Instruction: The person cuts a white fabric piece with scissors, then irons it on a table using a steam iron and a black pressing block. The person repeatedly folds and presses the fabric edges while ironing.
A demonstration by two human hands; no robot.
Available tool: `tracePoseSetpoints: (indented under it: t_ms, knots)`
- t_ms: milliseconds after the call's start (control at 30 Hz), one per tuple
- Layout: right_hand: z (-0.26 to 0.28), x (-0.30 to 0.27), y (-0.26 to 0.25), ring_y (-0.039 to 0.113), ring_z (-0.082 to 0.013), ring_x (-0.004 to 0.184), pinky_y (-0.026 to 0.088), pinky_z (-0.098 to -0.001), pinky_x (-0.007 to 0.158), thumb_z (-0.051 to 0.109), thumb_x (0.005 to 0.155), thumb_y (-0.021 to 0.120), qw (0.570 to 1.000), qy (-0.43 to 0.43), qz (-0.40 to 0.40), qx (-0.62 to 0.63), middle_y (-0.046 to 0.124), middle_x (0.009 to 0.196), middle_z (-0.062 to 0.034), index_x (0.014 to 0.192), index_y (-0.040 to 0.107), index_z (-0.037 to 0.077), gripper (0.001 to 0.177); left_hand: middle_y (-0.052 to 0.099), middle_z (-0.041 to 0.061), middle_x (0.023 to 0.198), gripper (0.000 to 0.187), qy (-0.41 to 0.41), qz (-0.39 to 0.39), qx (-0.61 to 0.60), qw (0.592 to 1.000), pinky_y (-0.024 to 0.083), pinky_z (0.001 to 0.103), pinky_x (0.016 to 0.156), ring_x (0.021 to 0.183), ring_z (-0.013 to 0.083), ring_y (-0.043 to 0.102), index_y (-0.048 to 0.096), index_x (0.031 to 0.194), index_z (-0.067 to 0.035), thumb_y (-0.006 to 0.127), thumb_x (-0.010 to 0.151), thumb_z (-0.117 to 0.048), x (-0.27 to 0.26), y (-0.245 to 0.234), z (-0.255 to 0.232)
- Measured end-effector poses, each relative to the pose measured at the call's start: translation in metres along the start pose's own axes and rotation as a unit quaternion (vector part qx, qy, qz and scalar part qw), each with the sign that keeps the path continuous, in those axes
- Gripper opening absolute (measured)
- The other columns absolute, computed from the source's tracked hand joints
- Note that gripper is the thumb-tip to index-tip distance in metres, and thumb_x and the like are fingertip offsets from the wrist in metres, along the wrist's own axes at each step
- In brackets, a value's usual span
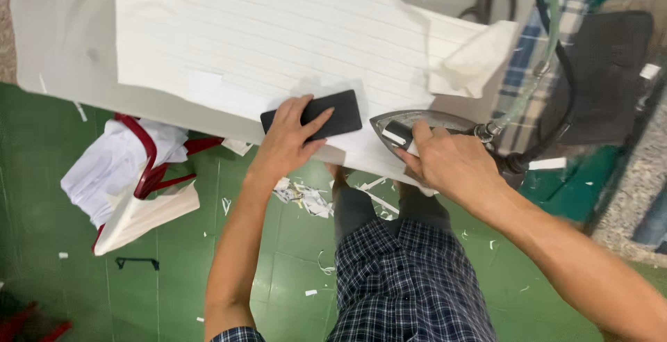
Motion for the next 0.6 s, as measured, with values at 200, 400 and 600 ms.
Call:
tracePoseSetpoints:
  t_ms: [200, 400, 600]
  knots:
    - [-0.135, -0.071, 0.019, 0.069, -0.0555, 0.086, 0.052, -0.0638, 0.074, 0.060, 0.105, 0.039, 0.951, 0.277, 0.056, 0.123, 0.073, 0.098, -0.0282, 0.114, 0.046, 0.004, 0.057, 0.051, 0.030, 0.135, 0.064, 0.009, -0.054, 0.058, 0.997, 0.050, 0.056, 0.099, 0.119, 0.0456, 0.054, 0.045, 0.154, -0.014, 0.069, 0.102, -0.042, 0.036, 0.068, -0.124]
    - [-0.249, -0.093, 0.010, 0.056, -0.0620, 0.089, 0.041, -0.0670, 0.066, 0.050, 0.114, 0.044, 0.885, 0.334, -0.182, 0.268, 0.060, 0.104, -0.0390, 0.120, 0.041, -0.007, 0.057, 0.055, 0.028, 0.126, 0.059, -0.003, -0.111, 0.089, 0.990, 0.051, 0.052, 0.094, 0.109, 0.0422, 0.056, 0.052, 0.148, -0.016, 0.073, 0.098, -0.039, 0.075, 0.088, -0.180]
    - [-0.223, -0.099, -0.010, 0.042, -0.0522, 0.128, 0.044, -0.0665, 0.097, 0.038, 0.112, 0.052, 0.889, 0.306, -0.212, 0.265, 0.035, 0.144, -0.0399, 0.159, 0.012, -0.007, 0.076, 0.052, 0.026, 0.134, 0.062, -0.016, -0.088, 0.065, 0.994, 0.048, 0.054, 0.099, 0.119, 0.0422, 0.054, 0.050, 0.151, -0.019, 0.074, 0.098, -0.041, 0.072, 0.091, -0.176]
Point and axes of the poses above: each hand's wrist, its own x-axis towards the middle knuckle, its own y-axis out of the palm, z = x × y, the point moved 3 cm from there along x, towards the middle knuckle
